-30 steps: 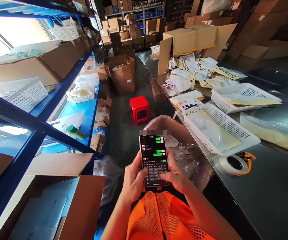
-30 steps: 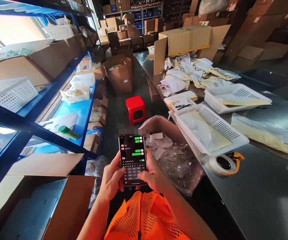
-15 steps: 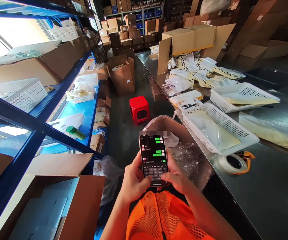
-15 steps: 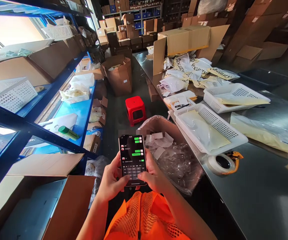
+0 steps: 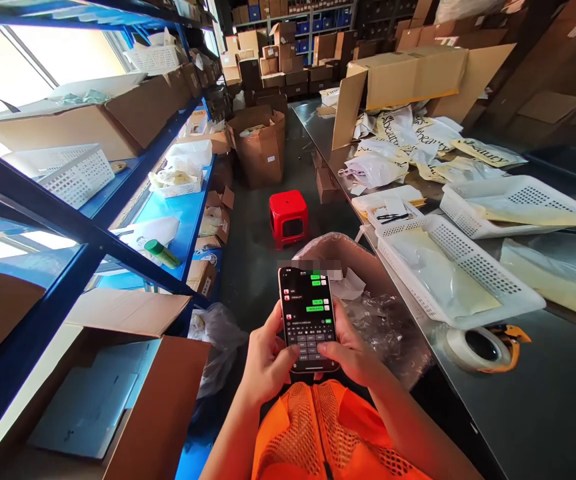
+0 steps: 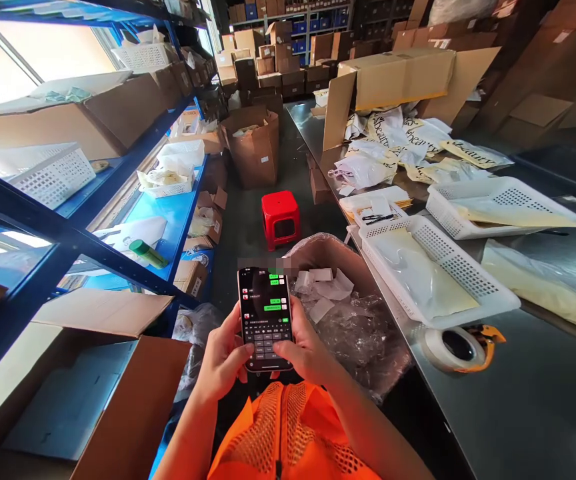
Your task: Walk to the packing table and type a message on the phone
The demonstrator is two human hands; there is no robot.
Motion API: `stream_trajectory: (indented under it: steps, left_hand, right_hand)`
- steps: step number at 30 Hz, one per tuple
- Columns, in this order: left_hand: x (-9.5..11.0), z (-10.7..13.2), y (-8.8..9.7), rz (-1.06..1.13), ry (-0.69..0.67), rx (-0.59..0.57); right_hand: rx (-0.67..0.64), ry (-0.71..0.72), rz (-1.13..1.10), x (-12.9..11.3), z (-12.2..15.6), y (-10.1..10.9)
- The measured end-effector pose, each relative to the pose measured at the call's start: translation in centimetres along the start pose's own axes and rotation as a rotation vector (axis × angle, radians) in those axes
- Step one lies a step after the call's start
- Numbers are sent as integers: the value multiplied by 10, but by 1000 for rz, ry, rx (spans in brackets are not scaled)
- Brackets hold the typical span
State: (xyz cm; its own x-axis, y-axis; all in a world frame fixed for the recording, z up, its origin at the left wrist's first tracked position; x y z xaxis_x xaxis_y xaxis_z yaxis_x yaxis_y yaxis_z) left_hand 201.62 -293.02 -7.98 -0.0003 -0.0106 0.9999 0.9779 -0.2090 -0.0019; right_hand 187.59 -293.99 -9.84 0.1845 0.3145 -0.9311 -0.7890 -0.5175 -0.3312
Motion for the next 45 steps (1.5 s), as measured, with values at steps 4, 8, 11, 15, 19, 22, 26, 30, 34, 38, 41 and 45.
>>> stream_trajectory:
  steps: [4,8,11,15,19,22,26,30,34,38,41,45]
  left_hand:
    - [4,0,-7,43,110,80]
    - [8,-1,-13,23,140,194]
    - [7,-4,-19,22,110,199]
    - [8,-7,-30,43,9,139]
    - [7,-6,-36,-14,15,211]
    - [4,-2,-39,-37,83,300]
    - [5,4,-42,-24,80,336]
    - [7,5,-34,-6,77,346]
    - [1,-2,-15,14,143,399]
    - [-12,-20,14,14,198,449]
    - [-23,-40,45,5,213,482]
    - [-31,-75,98,49,173,474]
  right_hand:
    - [-78,-7,-12,-8,-2,4]
    - [-150,-30,-10,-13,-2,12]
    - [-182,-40,-1,-15,-2,19]
    - [-207,-15,22,-22,-1,26]
    - [-187,20,52,-30,0,34]
    - [-236,-40,27,-24,2,36]
    - [-270,-113,7,-9,-1,37]
    - [-285,-167,-5,6,-14,33]
    - [-300,-207,-12,12,-35,29]
    - [-328,-195,-13,9,-69,25]
    - [-345,-179,-39,9,-109,20]
    - [-286,-213,-80,18,-182,13]
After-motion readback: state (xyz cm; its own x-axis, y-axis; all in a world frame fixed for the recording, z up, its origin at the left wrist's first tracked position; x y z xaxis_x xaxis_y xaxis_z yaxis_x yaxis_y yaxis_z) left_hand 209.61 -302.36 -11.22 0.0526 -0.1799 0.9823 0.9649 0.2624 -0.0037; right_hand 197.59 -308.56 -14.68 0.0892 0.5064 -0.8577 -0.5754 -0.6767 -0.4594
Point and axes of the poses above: each hand's wrist, its own z-axis away from the middle knuckle, its own y-axis out of the back of the hand, x = y × z, the point moved 6 cm from there along -z, towards the middle knuckle, and after that the axes turned 2 degrees about -z, right-handed, at the moved point
